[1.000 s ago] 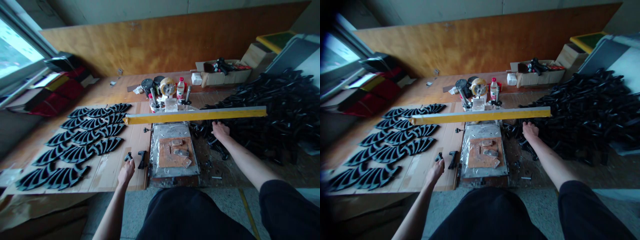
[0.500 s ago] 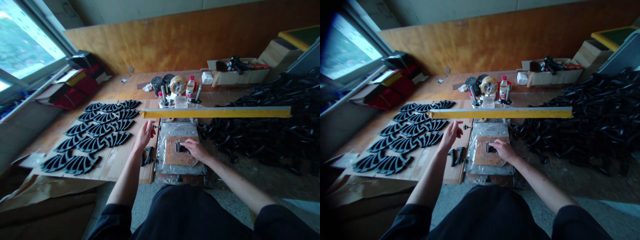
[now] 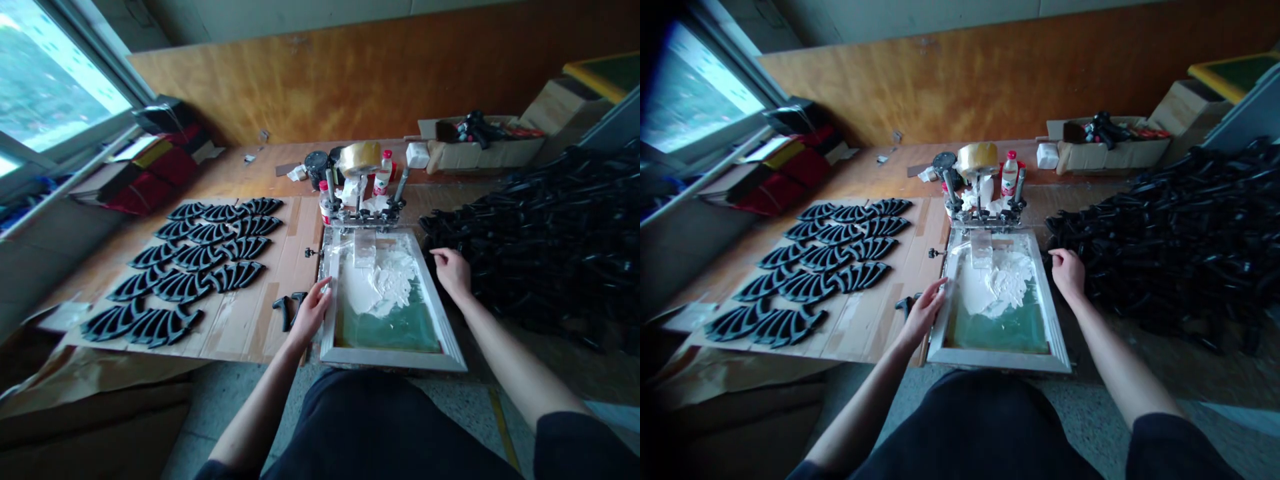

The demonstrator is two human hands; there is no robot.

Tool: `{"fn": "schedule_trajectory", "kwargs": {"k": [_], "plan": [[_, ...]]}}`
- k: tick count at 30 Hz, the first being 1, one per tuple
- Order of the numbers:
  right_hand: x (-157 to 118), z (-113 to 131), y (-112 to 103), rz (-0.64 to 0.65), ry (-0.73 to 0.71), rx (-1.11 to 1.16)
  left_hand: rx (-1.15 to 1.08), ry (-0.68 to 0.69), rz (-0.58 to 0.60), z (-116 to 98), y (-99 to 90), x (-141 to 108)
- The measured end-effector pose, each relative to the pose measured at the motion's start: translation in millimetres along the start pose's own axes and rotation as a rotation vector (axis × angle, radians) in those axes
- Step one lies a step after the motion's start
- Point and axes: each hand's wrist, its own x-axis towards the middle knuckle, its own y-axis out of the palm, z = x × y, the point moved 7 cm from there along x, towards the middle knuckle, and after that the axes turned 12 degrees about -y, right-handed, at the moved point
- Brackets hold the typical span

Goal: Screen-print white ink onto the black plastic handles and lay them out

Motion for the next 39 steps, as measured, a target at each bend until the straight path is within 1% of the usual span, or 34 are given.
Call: {"fn": "schedule_trajectory", "kwargs": {"k": [1, 2, 3, 5, 7, 9, 11, 13, 15, 17, 18, 20, 21, 23, 25, 26, 28, 30, 32, 34, 36, 37, 39], "plan": [[10.4, 4.1, 0.0, -0.023, -0.001, -0.005, 0.034, -0.020, -0.008, 15.6, 3.8, 5.7], [21.3, 16.0, 4.1, -0.024, -0.038, -0.011, 0.077, -0.030, -0.028, 28.4, 6.8, 11.9], [32.0, 34.1, 11.7, -0.001, -0.104, -0.019, 0.130, -0.032, -0.055, 38.2, 8.9, 17.8], [48.0, 77.0, 33.0, 0.093, -0.254, -0.049, 0.237, -0.022, -0.100, 49.9, 11.6, 27.3], [52.8, 111.1, 54.8, 0.230, -0.343, -0.082, 0.310, -0.015, -0.117, 54.8, 12.5, 32.8], [44.3, 129.0, 69.3, 0.362, -0.373, -0.083, 0.345, -0.024, -0.122, 57.0, 11.8, 34.9], [24.3, 138.7, 72.9, 0.452, -0.454, -0.053, 0.358, -0.036, -0.125, 58.1, 10.7, 35.0], [-1.5, 145.4, 66.7, 0.499, -0.597, -0.010, 0.362, -0.044, -0.126, 59.0, 10.5, 34.6], [-24.5, 149.6, 56.0, 0.536, -0.748, 0.038, 0.359, -0.052, -0.126, 60.1, 10.8, 34.6], [-36.9, 150.4, 47.3, 0.585, -0.845, 0.098, 0.354, -0.059, -0.122, 61.0, 11.3, 34.9], [-38.2, 149.7, 45.0, 0.609, -0.863, 0.132, 0.349, -0.061, -0.122, 61.0, 11.4, 34.9], [-32.5, 146.0, 45.2, 0.620, -0.822, 0.187, 0.340, -0.062, -0.126, 60.0, 11.0, 34.5], [-27.7, 143.4, 46.7, 0.588, -0.774, 0.195, 0.334, -0.062, -0.129, 59.0, 10.6, 33.9], [-23.2, 139.0, 49.8, 0.478, -0.684, 0.176, 0.321, -0.064, -0.138, 56.4, 9.6, 32.4], [-31.5, 138.9, 52.0, 0.387, -0.667, 0.156, 0.304, -0.071, -0.148, 53.7, 8.7, 30.5], [-39.1, 140.3, 52.7, 0.372, -0.685, 0.160, 0.296, -0.077, -0.155, 52.5, 8.4, 29.6], [-52.1, 143.0, 53.2, 0.397, -0.716, 0.191, 0.279, -0.091, -0.166, 50.7, 7.9, 28.0], [-49.3, 142.4, 52.3, 0.433, -0.667, 0.212, 0.256, -0.101, -0.163, 48.5, 7.6, 26.6], [-26.2, 139.7, 50.1, 0.420, -0.548, 0.208, 0.213, -0.097, -0.130, 44.1, 7.7, 24.5], [9.4, 135.8, 45.7, 0.358, -0.435, 0.183, 0.141, -0.083, -0.065, 35.5, 7.7, 20.3], [45.5, 125.7, 37.5, 0.295, -0.356, 0.129, 0.059, -0.074, -0.006, 21.6, 5.6, 13.2], [60.5, 115.5, 30.8, 0.261, -0.317, 0.095, 0.019, -0.071, 0.010, 12.6, 3.7, 8.8], [80.1, 83.3, 9.9, 0.151, -0.218, 0.030, -0.058, -0.051, -0.001, -10.2, -2.1, -0.1]]}}
